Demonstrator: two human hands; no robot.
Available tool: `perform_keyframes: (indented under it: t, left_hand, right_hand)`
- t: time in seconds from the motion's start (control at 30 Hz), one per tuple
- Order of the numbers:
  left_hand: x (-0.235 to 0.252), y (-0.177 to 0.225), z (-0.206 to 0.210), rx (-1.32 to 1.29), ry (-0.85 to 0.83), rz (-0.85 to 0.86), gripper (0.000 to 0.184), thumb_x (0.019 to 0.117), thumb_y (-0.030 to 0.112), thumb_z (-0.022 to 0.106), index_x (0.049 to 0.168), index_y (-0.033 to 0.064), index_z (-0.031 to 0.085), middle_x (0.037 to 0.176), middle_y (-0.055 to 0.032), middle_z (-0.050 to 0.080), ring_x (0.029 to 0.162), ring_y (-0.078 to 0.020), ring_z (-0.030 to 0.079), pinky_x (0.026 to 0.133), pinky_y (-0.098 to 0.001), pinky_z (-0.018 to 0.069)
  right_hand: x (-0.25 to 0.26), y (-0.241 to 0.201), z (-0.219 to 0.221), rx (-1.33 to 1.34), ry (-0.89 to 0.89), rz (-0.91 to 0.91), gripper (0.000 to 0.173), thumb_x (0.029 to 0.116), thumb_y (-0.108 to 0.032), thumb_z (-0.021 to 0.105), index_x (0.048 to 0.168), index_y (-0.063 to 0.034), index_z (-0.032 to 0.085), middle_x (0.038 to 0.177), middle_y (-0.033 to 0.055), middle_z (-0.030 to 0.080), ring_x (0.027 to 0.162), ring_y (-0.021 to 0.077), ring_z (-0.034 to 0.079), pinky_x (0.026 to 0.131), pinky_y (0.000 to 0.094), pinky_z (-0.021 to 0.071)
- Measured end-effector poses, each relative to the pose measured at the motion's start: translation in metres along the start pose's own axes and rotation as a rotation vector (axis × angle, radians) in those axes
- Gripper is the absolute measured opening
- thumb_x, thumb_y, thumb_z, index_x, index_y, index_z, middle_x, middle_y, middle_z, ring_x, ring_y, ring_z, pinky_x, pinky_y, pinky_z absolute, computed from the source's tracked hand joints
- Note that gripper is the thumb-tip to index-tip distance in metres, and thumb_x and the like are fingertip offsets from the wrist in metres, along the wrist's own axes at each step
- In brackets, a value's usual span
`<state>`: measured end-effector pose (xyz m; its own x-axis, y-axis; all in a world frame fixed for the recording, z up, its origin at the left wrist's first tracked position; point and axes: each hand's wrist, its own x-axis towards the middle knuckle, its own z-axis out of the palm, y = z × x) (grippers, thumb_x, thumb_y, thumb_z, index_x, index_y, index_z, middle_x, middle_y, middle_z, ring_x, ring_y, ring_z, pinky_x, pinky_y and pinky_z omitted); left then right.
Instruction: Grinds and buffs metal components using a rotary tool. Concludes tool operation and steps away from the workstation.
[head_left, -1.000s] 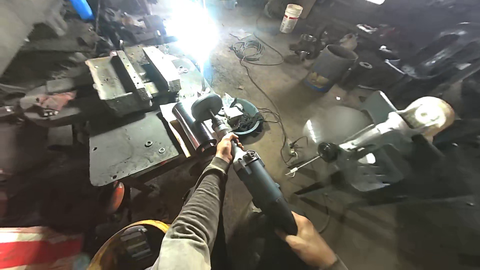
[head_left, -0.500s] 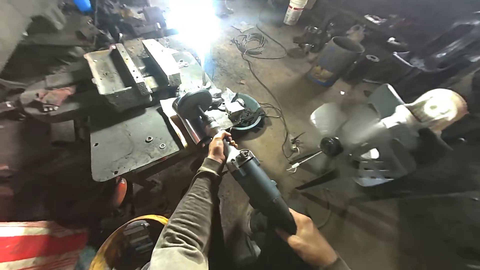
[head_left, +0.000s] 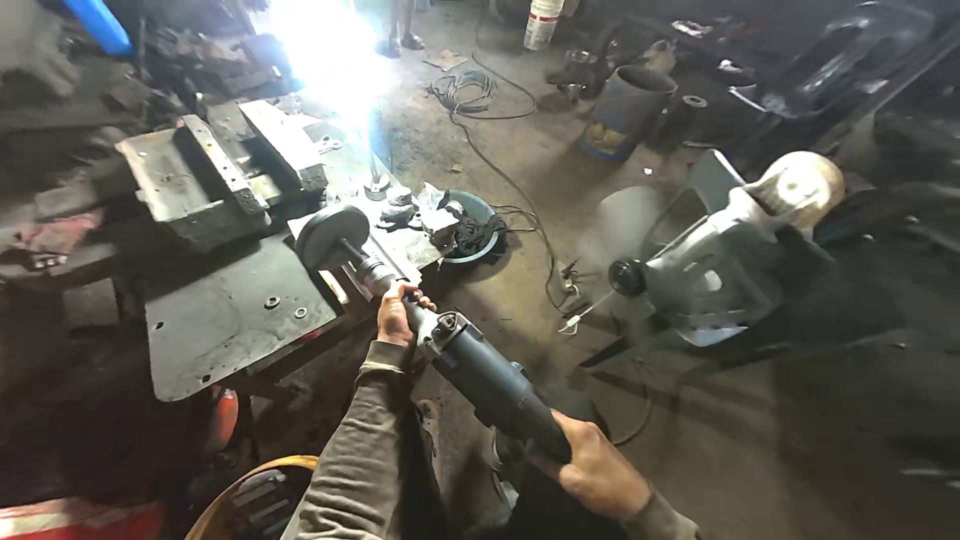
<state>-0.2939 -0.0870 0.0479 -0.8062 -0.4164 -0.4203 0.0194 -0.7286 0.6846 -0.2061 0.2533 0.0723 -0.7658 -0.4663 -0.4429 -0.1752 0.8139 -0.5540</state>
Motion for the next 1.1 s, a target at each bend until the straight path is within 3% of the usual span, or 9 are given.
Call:
perform_keyframes:
  t: [0.4, 0.67, 0.87, 0.93, 1.03, 1.1]
  left_hand:
    - [0.019, -0.017, 0.024, 0.067, -0.125, -0.078, 0.009, 0.0931, 0.025, 0.058, 0.088, 0.018, 0.056, 0.065, 0.002, 0.051, 0.053, -0.0137, 0.053, 0.054, -0.0342, 0.0513]
    - [0.039, -0.027, 0.043, 0.047, -0.035, -0.185, 0.01, 0.0964, 0.02, 0.055, 0.092, 0.0112, 0.056, 0.07, -0.0036, 0.055, 0.057, -0.0185, 0.057, 0.056, -0.0385, 0.0542]
    - [0.026, -0.021, 0.032, 0.137, -0.104, -0.118, 0.011, 0.0934, 0.028, 0.059, 0.092, 0.0167, 0.058, 0.07, 0.0006, 0.054, 0.056, -0.0146, 0.055, 0.055, -0.0354, 0.0531]
    - [0.019, -0.018, 0.026, 0.129, -0.113, -0.08, 0.011, 0.0956, 0.026, 0.056, 0.09, 0.0163, 0.058, 0.069, 0.0009, 0.054, 0.057, -0.0141, 0.056, 0.056, -0.0346, 0.0533]
    - [0.016, -0.008, 0.022, 0.049, -0.103, -0.018, 0.022, 0.1056, 0.019, 0.042, 0.089, 0.0094, 0.055, 0.066, -0.0026, 0.054, 0.055, -0.0169, 0.056, 0.056, -0.0353, 0.0549]
    - [0.01, -0.002, 0.021, 0.001, -0.077, -0.003, 0.024, 0.1063, 0.016, 0.038, 0.089, 0.0082, 0.052, 0.063, -0.0028, 0.053, 0.052, -0.0171, 0.055, 0.053, -0.0357, 0.0551]
  right_hand:
    - [-0.003, 0.001, 0.0, 0.122, 0.109, 0.033, 0.048, 0.076, -0.035, 0.084, 0.117, -0.0143, 0.071, 0.1, 0.0017, 0.076, 0.096, 0.0146, 0.073, 0.091, 0.0467, 0.0603]
    - [-0.004, 0.003, -0.001, 0.159, 0.135, 0.079, 0.047, 0.0731, -0.033, 0.085, 0.113, -0.0122, 0.072, 0.097, 0.0033, 0.076, 0.092, 0.0164, 0.074, 0.088, 0.0481, 0.0612]
    - [-0.005, 0.003, -0.003, 0.135, 0.131, 0.048, 0.047, 0.0746, -0.035, 0.085, 0.114, -0.0127, 0.072, 0.098, 0.0028, 0.076, 0.094, 0.0156, 0.073, 0.089, 0.0472, 0.0609]
    - [-0.01, 0.0, -0.004, 0.109, 0.11, 0.042, 0.048, 0.0762, -0.034, 0.084, 0.117, -0.0113, 0.071, 0.1, 0.0051, 0.076, 0.097, 0.0184, 0.074, 0.091, 0.049, 0.0598]
    - [-0.013, -0.009, -0.01, 0.074, 0.044, 0.045, 0.054, 0.0821, -0.037, 0.082, 0.124, -0.0057, 0.069, 0.107, 0.0147, 0.076, 0.104, 0.0297, 0.073, 0.096, 0.0574, 0.056]
    - [-0.011, -0.009, -0.01, 0.049, 0.025, 0.023, 0.053, 0.0843, -0.039, 0.079, 0.125, -0.0056, 0.069, 0.108, 0.0167, 0.075, 0.104, 0.0332, 0.073, 0.095, 0.0607, 0.0556]
